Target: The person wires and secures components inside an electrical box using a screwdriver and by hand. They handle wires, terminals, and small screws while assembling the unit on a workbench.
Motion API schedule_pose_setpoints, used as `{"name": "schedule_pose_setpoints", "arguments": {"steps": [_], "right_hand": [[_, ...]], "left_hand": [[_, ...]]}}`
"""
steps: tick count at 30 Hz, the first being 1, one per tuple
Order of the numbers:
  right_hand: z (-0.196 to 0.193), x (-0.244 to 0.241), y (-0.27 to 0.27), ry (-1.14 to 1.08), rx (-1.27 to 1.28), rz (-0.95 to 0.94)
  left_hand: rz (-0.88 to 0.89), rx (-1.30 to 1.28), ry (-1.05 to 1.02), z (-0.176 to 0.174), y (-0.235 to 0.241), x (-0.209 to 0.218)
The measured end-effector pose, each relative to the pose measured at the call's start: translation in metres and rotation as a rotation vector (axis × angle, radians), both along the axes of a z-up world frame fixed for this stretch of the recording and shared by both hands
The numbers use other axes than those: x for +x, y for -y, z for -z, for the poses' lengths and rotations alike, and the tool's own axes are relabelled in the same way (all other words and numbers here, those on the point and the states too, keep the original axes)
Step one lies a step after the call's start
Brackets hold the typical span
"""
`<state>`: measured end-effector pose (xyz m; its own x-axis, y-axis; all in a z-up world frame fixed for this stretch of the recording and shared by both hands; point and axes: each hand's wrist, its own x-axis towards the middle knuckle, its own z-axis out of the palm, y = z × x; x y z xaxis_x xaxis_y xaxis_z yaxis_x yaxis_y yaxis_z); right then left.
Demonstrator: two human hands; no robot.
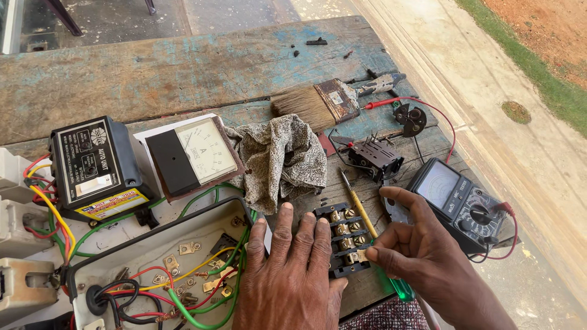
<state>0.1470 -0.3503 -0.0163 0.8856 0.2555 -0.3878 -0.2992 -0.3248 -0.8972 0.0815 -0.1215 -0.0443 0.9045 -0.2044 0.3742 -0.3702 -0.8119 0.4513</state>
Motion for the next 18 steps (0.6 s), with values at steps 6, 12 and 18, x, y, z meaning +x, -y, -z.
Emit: {"name": "schedule_pose_setpoints", "arguments": {"steps": [6, 12, 18], "right_hand": [[-0.014, -0.001, -0.006, 0.078, -0.082, -0.071], [-0.022, 0.002, -0.014, 0.056, -0.233, -0.081], [-0.025, -0.002, -0.020, 0.091, -0.183, -0.091]], "left_hand": [[-0.005, -0.013, 0.008, -0.004, 0.000, -0.001], [0.009, -0.011, -0.026, -0.009, -0.001, 0.001], [0.016, -0.006, -0.039, -0.009, -0.001, 0.000]]}}
